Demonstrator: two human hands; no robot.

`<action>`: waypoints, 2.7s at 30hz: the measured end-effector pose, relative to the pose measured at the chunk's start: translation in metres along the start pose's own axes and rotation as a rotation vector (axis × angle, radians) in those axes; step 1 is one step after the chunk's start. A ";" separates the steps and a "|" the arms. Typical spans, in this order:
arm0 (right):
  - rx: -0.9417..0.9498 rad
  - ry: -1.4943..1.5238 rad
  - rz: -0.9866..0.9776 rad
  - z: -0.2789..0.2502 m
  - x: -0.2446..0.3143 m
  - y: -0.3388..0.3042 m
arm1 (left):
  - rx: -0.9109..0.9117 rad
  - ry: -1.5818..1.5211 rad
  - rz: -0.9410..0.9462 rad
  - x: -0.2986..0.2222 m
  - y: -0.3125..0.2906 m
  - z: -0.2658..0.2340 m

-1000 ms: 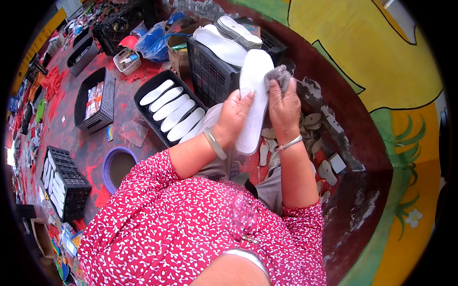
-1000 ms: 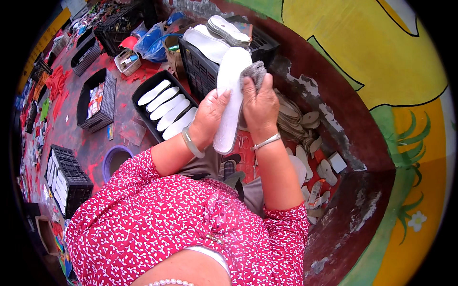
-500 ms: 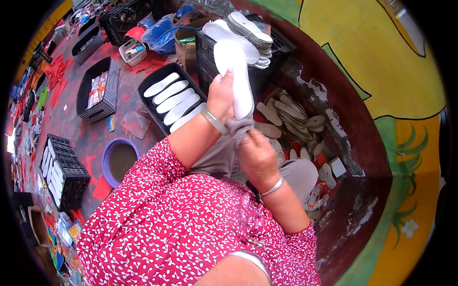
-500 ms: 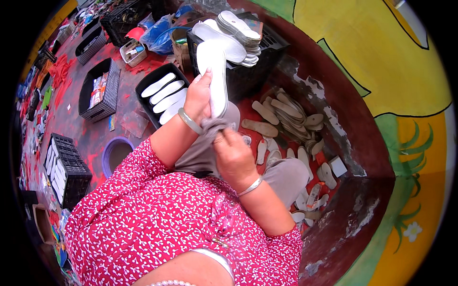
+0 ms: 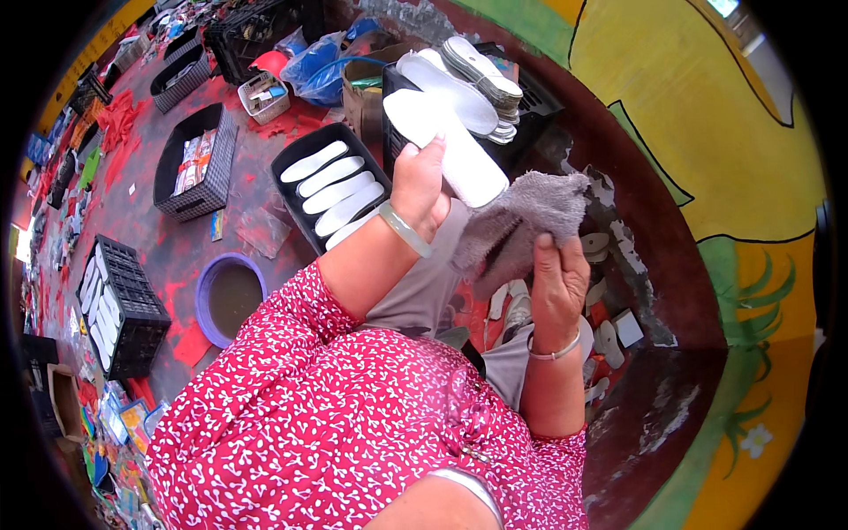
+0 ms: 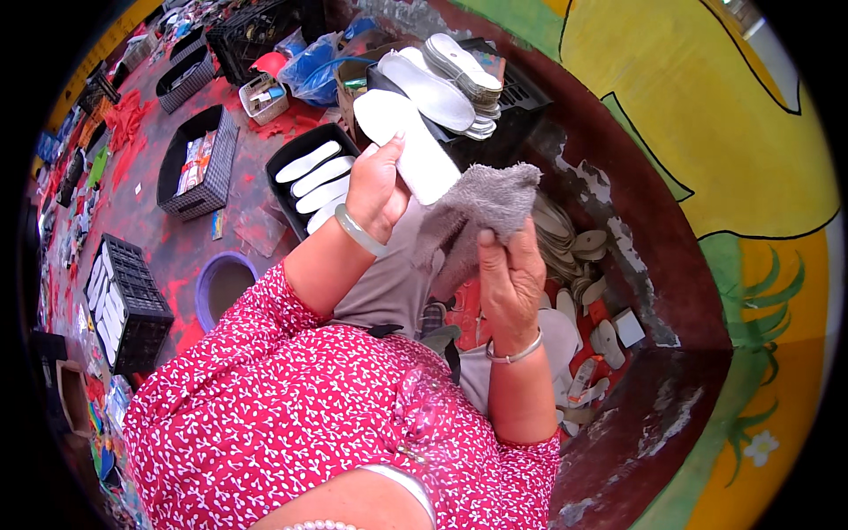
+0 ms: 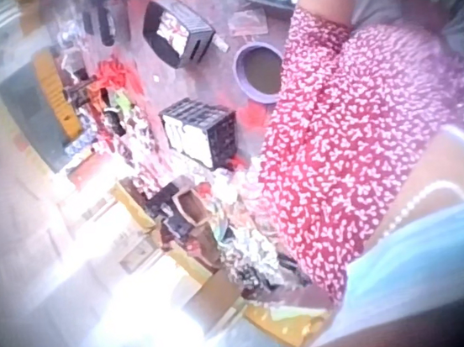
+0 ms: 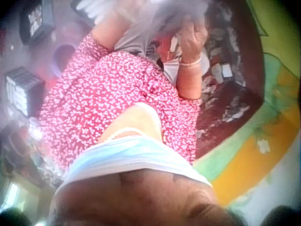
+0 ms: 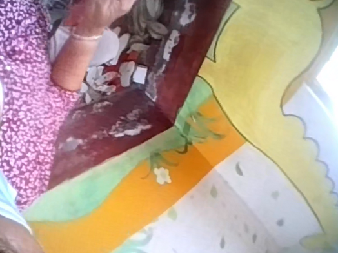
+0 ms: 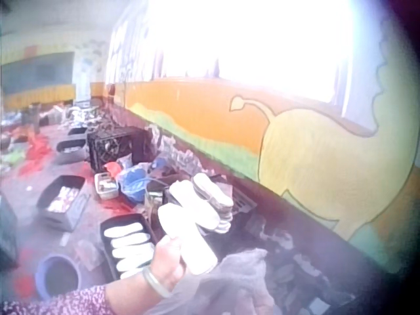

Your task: The person wipes white shoe insoles with a cloth, stacks them in a crate, and ties a stack of insoles with a string.

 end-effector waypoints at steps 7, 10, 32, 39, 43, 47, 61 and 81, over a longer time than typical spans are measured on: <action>-0.046 -0.792 -0.540 0.011 -0.028 0.003 | 0.103 0.008 -0.245 0.023 -0.027 0.013; -0.106 -0.812 -0.492 0.002 -0.031 -0.002 | 0.105 0.015 -0.294 0.031 -0.030 0.012; 0.117 -0.885 -0.788 0.010 -0.003 -0.004 | 0.183 0.038 -0.374 0.042 -0.039 0.005; -0.308 -0.058 -0.137 -0.027 -0.011 -0.006 | 0.293 0.159 -0.277 0.025 -0.039 0.004; -0.364 0.317 0.039 -0.042 0.002 0.006 | 0.381 0.231 -0.325 0.013 -0.045 -0.001; -0.326 0.566 0.213 -0.043 0.001 0.009 | 0.468 0.250 -0.402 0.017 -0.057 -0.001; 0.002 -0.498 0.110 -0.039 -0.036 0.002 | 0.674 0.914 -0.192 0.044 -0.078 -0.033; 0.360 -0.431 0.304 -0.075 -0.057 0.032 | 0.483 0.466 -0.781 0.063 -0.081 -0.055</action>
Point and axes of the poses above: each hand's wrist, its own y-axis towards the middle knuckle, its own z-axis out of the palm, x = y × z, the point moved 2 cm from there along y, towards the middle knuckle, and after that the axes turned 6 degrees about -z, right-handed, at the moved point
